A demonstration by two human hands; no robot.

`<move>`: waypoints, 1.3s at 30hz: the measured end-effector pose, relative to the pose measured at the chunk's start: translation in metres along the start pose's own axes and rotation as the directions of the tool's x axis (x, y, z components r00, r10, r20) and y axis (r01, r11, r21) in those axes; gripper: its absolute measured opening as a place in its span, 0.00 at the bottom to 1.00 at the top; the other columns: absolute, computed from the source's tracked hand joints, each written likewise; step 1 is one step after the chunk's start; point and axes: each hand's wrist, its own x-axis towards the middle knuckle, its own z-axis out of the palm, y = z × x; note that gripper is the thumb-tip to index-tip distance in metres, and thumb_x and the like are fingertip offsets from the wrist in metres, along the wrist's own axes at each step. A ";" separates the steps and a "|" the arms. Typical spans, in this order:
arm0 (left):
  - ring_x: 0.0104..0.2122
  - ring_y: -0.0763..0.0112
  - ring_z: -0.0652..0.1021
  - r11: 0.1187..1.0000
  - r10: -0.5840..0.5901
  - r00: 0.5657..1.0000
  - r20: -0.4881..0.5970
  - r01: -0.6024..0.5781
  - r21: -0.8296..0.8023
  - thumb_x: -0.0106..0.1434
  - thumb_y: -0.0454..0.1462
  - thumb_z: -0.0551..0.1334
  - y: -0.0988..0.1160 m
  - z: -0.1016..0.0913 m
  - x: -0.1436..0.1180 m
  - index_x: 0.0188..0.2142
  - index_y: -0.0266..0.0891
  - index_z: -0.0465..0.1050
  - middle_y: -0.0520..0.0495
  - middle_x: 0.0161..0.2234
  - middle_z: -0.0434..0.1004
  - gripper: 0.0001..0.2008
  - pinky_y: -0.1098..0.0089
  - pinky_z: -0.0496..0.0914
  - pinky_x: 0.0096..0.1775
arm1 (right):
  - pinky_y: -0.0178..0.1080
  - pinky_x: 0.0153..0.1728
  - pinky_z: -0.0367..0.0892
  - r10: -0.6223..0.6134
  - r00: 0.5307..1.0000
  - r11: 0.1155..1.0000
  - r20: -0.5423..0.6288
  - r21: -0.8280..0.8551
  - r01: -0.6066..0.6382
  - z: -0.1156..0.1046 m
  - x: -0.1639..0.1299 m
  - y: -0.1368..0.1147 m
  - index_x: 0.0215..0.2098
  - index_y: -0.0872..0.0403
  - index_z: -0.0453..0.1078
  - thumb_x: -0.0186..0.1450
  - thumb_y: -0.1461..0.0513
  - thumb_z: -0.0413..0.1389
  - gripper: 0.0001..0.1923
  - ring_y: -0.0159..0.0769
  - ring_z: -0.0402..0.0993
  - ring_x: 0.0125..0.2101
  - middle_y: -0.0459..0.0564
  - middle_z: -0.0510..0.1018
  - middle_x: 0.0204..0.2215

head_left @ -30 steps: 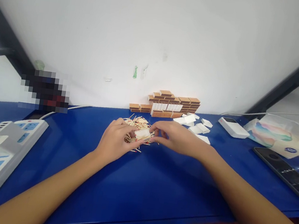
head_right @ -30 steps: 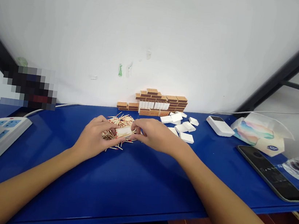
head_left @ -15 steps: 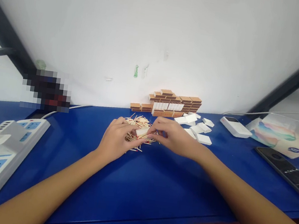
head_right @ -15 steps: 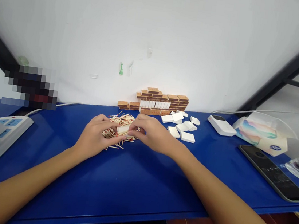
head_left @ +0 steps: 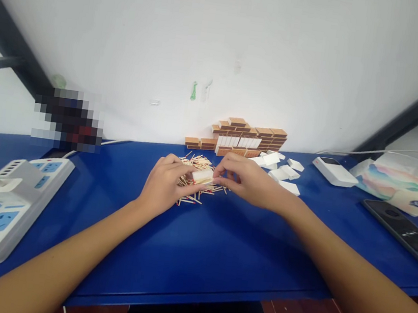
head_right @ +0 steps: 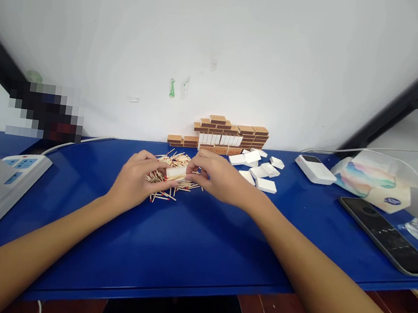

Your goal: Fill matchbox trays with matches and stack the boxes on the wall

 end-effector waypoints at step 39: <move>0.40 0.59 0.78 0.979 0.203 0.979 0.022 -0.202 -0.019 0.62 0.52 0.72 0.001 0.003 -0.002 0.45 0.37 0.81 0.45 0.34 0.82 0.22 0.60 0.71 0.42 | 0.38 0.35 0.61 -0.018 0.996 0.999 0.091 -0.034 0.021 0.009 -0.004 -0.016 0.41 0.54 0.72 0.76 0.61 0.53 0.07 0.33 0.66 0.33 0.50 0.70 0.40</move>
